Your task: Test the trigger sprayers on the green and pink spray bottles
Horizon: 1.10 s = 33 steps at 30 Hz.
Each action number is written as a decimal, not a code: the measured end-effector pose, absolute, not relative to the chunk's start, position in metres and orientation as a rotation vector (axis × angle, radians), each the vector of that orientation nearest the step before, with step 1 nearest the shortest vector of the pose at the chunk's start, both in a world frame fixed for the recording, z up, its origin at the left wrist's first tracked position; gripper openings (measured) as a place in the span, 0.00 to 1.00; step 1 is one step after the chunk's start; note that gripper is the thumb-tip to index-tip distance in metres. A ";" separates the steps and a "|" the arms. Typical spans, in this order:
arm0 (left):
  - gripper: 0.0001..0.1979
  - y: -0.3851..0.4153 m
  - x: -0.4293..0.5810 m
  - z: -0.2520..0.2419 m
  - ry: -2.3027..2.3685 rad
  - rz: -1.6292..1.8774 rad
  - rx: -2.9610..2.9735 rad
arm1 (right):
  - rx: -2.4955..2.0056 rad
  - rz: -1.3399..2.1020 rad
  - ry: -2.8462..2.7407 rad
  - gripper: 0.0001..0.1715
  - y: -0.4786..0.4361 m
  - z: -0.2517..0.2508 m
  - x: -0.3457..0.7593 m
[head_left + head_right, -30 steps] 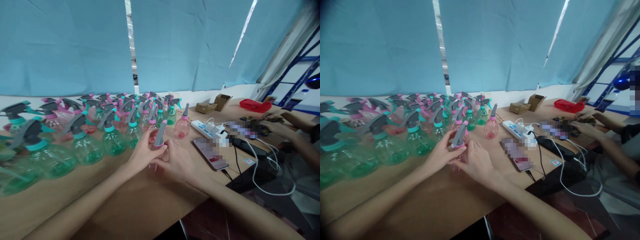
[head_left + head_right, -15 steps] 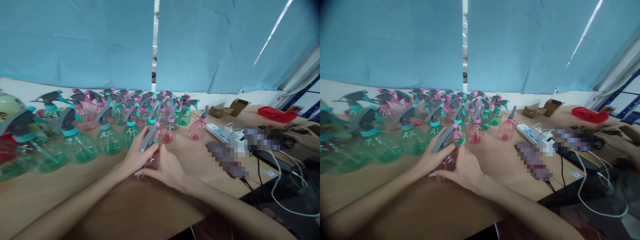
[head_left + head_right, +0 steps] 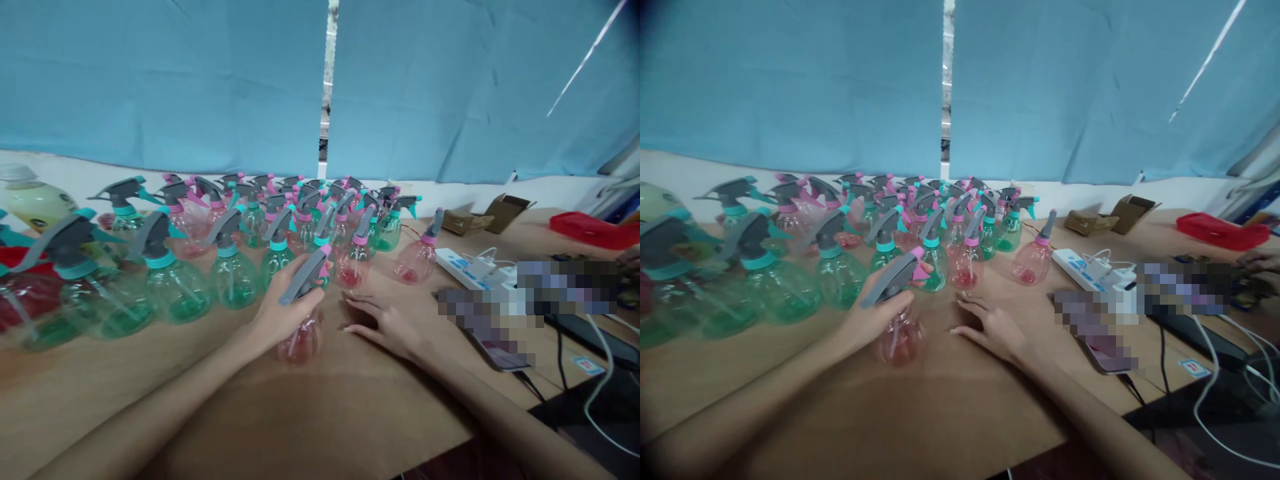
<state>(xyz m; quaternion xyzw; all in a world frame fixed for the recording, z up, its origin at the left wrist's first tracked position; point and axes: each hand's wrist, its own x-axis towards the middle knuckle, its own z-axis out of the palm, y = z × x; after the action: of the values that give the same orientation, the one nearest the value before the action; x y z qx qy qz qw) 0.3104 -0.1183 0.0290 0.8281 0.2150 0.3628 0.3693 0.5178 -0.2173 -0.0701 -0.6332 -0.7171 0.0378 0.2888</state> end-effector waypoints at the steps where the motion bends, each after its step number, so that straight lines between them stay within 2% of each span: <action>1: 0.16 -0.119 0.310 0.029 0.544 0.930 2.114 | -1.693 0.104 -1.913 0.30 -0.216 -0.071 0.518; 8: 0.14 -0.120 0.310 0.031 0.603 0.949 2.137 | -1.695 0.086 -1.924 0.33 -0.209 -0.075 0.511; 15: 0.03 -0.117 0.313 0.029 0.578 1.019 2.169 | -1.703 0.101 -1.920 0.33 -0.209 -0.074 0.511; 27: 0.03 -0.117 0.314 0.032 0.505 0.967 2.139 | -1.618 0.076 -1.911 0.31 -0.208 -0.082 0.517; 33: 0.07 -0.118 0.315 0.029 0.510 0.976 2.125 | -1.633 0.089 -1.905 0.31 -0.208 -0.082 0.517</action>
<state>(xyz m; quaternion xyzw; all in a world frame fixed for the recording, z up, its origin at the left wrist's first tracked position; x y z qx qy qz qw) 0.3146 -0.1180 0.0294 0.8263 0.1982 0.3798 0.3656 0.5172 -0.2081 -0.0818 -0.6184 -0.7213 0.0337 0.3100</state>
